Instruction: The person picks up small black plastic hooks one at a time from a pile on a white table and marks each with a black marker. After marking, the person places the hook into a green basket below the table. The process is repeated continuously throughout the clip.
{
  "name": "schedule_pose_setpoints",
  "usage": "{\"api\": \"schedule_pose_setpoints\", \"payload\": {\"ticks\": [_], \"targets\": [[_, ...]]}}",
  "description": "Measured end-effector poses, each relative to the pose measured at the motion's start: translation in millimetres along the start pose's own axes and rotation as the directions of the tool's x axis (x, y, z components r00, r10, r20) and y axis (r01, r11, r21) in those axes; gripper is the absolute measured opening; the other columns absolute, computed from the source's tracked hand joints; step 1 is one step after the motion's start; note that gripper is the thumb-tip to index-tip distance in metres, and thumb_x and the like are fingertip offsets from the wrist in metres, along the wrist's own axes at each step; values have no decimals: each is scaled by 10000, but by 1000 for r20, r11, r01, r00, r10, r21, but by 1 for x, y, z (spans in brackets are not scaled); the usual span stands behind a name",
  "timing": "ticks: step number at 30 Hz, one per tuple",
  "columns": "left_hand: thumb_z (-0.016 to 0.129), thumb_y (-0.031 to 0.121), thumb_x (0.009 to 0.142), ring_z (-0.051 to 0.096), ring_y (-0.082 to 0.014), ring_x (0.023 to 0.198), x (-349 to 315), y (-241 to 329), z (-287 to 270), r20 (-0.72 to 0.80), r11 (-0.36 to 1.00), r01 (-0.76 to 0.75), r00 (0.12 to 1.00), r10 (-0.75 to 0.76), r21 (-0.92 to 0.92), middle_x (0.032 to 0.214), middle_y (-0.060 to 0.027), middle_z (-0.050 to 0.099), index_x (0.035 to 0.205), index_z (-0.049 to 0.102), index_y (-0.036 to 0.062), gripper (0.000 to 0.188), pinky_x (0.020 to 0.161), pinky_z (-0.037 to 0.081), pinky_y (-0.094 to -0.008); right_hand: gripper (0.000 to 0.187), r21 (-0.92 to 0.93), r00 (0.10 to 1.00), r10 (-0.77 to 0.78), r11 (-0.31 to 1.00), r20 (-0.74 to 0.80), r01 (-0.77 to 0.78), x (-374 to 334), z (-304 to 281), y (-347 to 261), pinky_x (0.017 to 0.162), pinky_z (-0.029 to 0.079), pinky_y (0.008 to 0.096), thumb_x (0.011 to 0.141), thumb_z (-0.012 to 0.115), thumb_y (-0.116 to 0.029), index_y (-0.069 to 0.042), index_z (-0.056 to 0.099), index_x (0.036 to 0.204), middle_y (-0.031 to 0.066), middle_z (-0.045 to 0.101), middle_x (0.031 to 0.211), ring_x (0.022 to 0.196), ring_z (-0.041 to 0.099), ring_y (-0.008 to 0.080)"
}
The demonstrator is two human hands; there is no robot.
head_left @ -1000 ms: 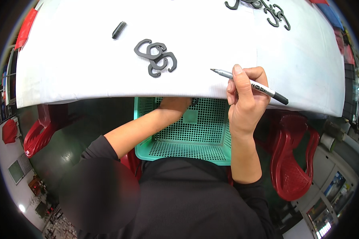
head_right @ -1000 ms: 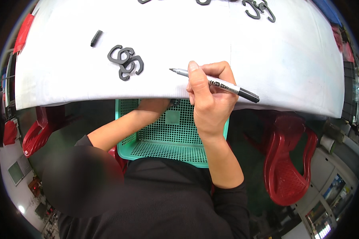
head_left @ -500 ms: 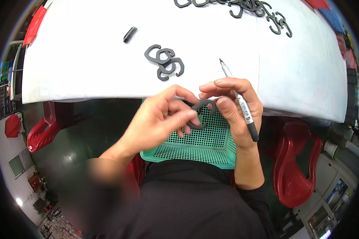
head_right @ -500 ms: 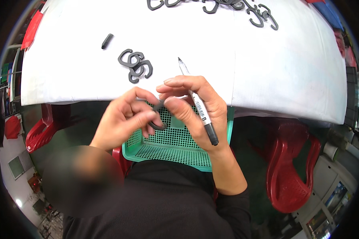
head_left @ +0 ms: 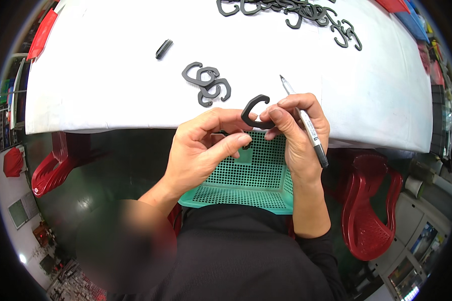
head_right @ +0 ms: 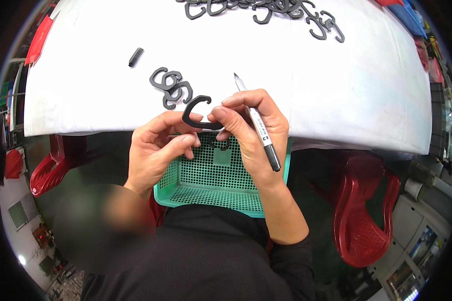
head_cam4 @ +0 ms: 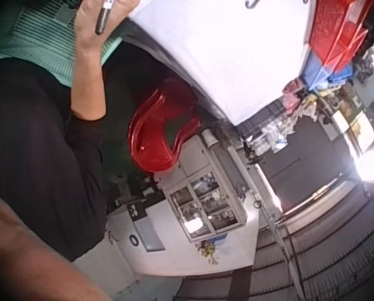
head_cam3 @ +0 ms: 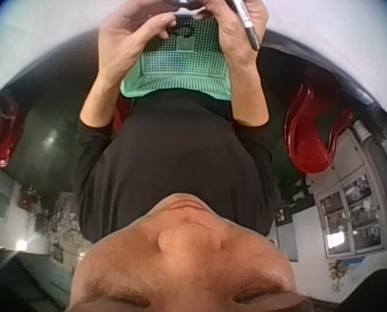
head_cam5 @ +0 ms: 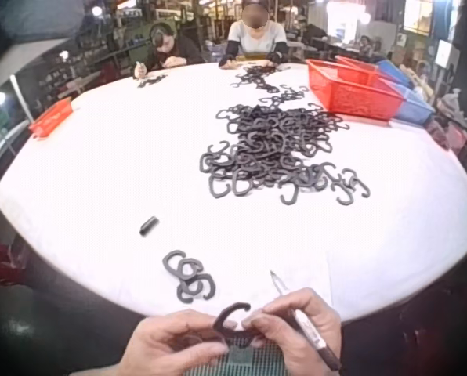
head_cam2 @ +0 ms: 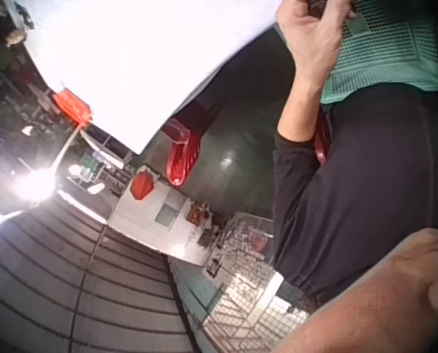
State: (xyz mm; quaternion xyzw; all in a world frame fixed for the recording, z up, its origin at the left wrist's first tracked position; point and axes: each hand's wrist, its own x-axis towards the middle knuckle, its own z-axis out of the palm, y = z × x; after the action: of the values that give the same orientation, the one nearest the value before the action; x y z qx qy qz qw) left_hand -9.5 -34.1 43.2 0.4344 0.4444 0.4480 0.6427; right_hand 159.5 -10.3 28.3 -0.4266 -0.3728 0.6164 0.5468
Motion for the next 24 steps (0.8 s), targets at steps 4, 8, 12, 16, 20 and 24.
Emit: {"api": "schedule_pose_setpoints", "payload": {"ticks": [4, 8, 12, 16, 20, 24], "targets": [[639, -2, 838, 584, -56, 763, 4, -10, 2, -58, 993, -112, 992, 110, -26, 1009, -50, 633, 1049, 661, 13, 213, 595, 491, -175, 115, 15, 998, -15, 1000, 63, 15, 1, 5, 4, 577, 513, 206, 854, 652, -45, -7, 575, 931, 82, 650, 789, 700, 625, 97], [664, -32, 797, 591, -65, 715, 9, -15, -3, -127, 924, -234, 951, 282, 301, 929, -49, 660, 1004, 689, 32, 218, 573, 476, -191, 244, -151, 986, -88, 986, -139, 66, 5, 17, -1, 618, 485, 207, 931, 574, -182, 14, 592, 1075, 77, 646, 845, 722, 588, 74], [697, -35, 756, 617, -105, 702, 17, -22, -9, -58, 727, -329, 891, 451, 602, 849, -55, 659, 953, 698, 28, 207, 580, 489, -219, 289, -389, 964, -259, 896, -66, 214, 4, -14, 5, 547, 425, 190, 934, 574, -216, -7, 603, 1131, 59, 603, 807, 647, 529, 51], [708, -27, 748, 622, -110, 689, 21, -30, -12, -14, 674, -336, 890, 456, 658, 819, -51, 652, 928, 693, 18, 186, 588, 497, -224, 128, -246, 971, -157, 963, -181, 110, 0, -2, 0, 479, 372, 165, 870, 628, -66, 33, 601, 948, 45, 584, 706, 566, 498, 27], [702, -19, 756, 617, -111, 675, 23, -27, -10, -36, 699, -296, 908, 418, 651, 813, -49, 655, 915, 692, 16, 163, 572, 485, -224, 148, -320, 975, -185, 937, -126, 137, -1, -4, 9, 430, 312, 164, 833, 664, -37, -14, 537, 762, -2, 545, 610, 507, 438, -1], [695, -6, 766, 609, -108, 670, 26, -26, -10, -98, 769, -238, 927, 363, 593, 803, -50, 661, 906, 694, 15, 141, 562, 471, -224, 163, -349, 964, -238, 919, -117, 185, 3, 1, 15, 419, 292, 169, 830, 659, -34, -20, 527, 735, -23, 515, 567, 493, 407, -10]]}}
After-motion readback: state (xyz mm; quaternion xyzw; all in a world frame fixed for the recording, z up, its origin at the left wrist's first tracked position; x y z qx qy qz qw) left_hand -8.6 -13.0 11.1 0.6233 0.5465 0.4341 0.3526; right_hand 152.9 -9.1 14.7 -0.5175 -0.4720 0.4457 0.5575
